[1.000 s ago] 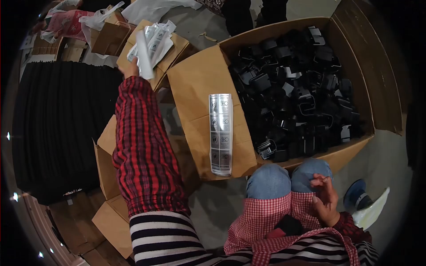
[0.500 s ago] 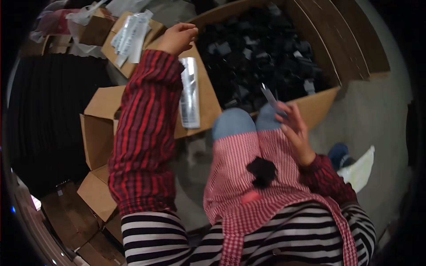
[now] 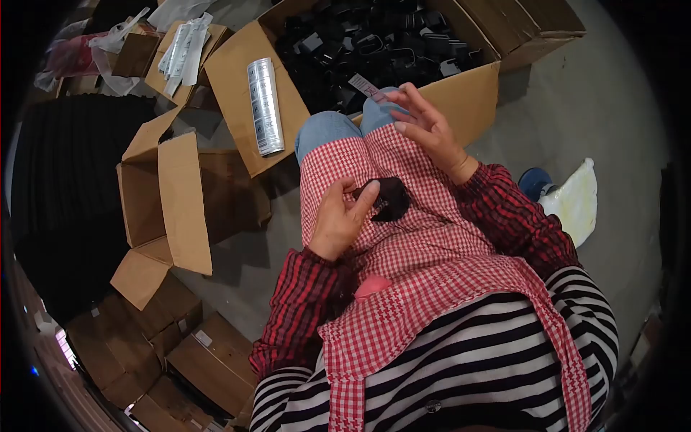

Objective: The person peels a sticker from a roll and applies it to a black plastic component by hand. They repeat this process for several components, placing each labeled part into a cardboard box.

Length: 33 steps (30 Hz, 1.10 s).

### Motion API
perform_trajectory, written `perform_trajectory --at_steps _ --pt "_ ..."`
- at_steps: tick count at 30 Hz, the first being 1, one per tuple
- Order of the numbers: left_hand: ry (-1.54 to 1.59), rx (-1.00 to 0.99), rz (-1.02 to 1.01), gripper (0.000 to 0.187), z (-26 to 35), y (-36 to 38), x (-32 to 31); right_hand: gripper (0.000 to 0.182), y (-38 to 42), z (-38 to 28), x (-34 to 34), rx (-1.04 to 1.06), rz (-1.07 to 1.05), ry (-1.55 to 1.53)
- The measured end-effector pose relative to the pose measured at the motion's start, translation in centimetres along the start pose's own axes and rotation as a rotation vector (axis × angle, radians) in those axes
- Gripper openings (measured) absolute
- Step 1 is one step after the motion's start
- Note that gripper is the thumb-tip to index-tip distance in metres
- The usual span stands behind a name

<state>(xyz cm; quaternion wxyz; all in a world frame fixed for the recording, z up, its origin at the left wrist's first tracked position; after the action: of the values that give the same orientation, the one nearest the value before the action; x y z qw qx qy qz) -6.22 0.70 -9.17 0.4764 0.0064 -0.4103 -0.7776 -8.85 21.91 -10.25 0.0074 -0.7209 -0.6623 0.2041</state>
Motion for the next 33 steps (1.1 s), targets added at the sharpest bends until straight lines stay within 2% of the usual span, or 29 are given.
perform_trajectory --at_steps 4,6,8,10,12,15,16,18,19,21,22,24,25,27,28,30,33 --pt "0.19 0.1 -0.138 0.06 -0.2 -1.3 -0.6 0.074 3.3 -1.9 -1.7 0.035 -0.06 0.004" --pt "0.304 0.25 -0.338 0.053 -0.2 -0.3 -1.7 0.08 5.0 -2.7 -2.3 0.109 -0.131 0.01" --pt "0.33 0.28 -0.399 0.048 -1.1 0.0 -2.5 0.082 6.0 -3.7 -2.4 0.085 -0.139 -0.001" --pt "0.44 0.299 -0.665 0.045 -0.5 1.8 -4.5 0.083 6.9 -4.2 -2.9 0.055 -0.152 -0.014" --pt "0.454 0.286 -0.671 0.041 -0.4 3.0 -4.6 0.087 7.4 -5.5 -4.1 0.164 -0.257 0.05" --pt "0.67 0.143 -0.654 0.04 1.3 4.9 -3.9 0.096 7.0 -7.2 -5.7 0.139 -0.383 0.185" --pt "0.679 0.137 -0.651 0.04 1.9 5.5 -3.8 0.096 6.8 -6.9 -5.9 0.138 -0.394 0.188" --pt "0.667 0.008 -0.562 0.042 3.1 6.4 -2.8 0.108 5.7 -5.3 -5.9 -0.019 -0.308 0.011" --pt "0.673 -0.001 -0.554 0.042 3.2 6.5 -2.7 0.108 4.7 -5.4 -6.3 -0.015 -0.32 0.01" --pt "0.65 -0.08 -0.575 0.042 3.8 6.9 -2.8 0.116 2.5 -6.2 -7.8 0.051 -0.449 0.229" --pt "0.612 -0.071 -0.586 0.044 3.5 6.6 -2.7 0.114 1.1 -6.8 -8.3 0.104 -0.445 0.334" --pt "0.627 -0.082 -0.612 0.045 4.2 7.2 -2.8 0.103 -2.3 -8.4 -8.1 0.529 -0.326 0.575" --pt "0.647 -0.084 -0.638 0.046 4.5 7.7 -3.0 0.09 -4.0 -9.6 -7.3 0.698 -0.194 0.852" --pt "0.671 -0.105 -0.64 0.045 4.9 7.6 -2.4 0.081 -5.1 -11.8 -5.8 0.668 -0.086 0.861" --pt "0.712 -0.109 -0.554 0.044 4.8 7.1 -1.5 0.073 -5.0 -13.0 -5.7 0.713 -0.038 0.887" --pt "0.81 -0.119 -0.419 0.039 4.1 6.1 -0.1 0.069 -3.9 -14.5 -6.2 0.736 -0.046 0.801" --pt "0.856 -0.142 -0.341 0.037 4.0 5.3 1.1 0.059 -1.7 -16.6 -7.3 0.846 -0.07 0.67"
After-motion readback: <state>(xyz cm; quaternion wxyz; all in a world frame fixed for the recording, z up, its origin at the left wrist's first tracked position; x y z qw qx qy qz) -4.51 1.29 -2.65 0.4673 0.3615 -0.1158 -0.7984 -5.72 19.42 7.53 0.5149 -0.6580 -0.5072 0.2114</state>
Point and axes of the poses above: each hand's wrist, its own y-axis away from the middle knuckle, its own x-axis out of the back of the hand, z = x × y, the point moved 7 cm from there along -y, towards the middle knuckle, and after that the axes turned 10 degrees about x, right-handed, at the moved point
